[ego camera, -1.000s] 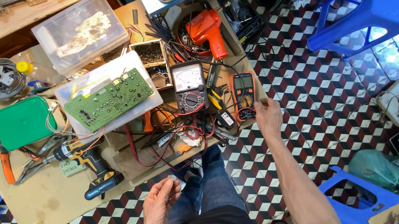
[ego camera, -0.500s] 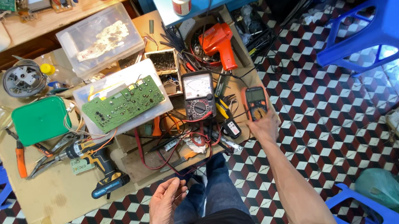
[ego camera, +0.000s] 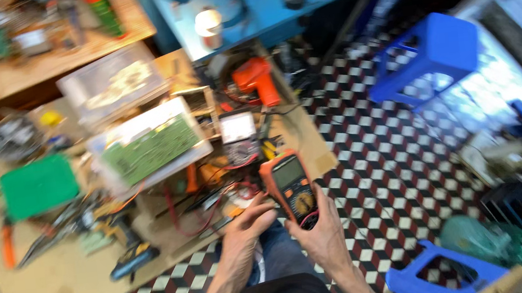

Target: The person uses a magnifying glass to inspect a circuit board, then uses a heat gun to apply heat to specific components. They also use a multimeter to test electrical connections and handle various small electronic components and tools on a cluttered workbench.

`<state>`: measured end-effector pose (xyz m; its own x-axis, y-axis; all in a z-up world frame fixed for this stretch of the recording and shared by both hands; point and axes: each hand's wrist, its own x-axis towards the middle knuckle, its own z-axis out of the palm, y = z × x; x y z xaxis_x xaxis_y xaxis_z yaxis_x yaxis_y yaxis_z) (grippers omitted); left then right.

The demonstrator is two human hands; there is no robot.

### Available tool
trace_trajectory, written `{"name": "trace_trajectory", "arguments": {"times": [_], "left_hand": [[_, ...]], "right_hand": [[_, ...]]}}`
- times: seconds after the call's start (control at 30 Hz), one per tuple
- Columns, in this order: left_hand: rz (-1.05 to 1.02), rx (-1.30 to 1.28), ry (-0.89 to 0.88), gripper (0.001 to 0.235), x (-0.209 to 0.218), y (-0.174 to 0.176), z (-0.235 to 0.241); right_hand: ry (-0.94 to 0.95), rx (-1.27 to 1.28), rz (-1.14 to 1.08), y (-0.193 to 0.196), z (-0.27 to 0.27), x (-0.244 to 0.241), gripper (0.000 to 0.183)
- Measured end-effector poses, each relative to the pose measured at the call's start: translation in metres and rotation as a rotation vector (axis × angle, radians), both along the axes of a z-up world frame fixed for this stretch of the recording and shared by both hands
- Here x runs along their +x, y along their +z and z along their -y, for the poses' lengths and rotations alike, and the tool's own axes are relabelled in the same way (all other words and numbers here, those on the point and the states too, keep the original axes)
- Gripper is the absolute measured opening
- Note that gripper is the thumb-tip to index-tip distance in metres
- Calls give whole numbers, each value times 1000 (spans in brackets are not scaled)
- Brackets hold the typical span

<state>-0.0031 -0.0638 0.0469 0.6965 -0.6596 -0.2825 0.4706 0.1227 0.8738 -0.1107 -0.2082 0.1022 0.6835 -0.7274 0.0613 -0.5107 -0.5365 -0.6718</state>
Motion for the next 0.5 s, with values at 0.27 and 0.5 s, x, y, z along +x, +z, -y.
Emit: {"name": "trace_trajectory", "arguments": {"times": [0.27, 0.5], "left_hand": [[-203, -132, 571, 32, -14, 16, -70], [-294, -272, 1122, 28, -31, 35, -138]], "right_hand": [[580, -160, 66, 13, -84, 55, 96], [896, 774, 71, 11, -118, 83, 101]]}}
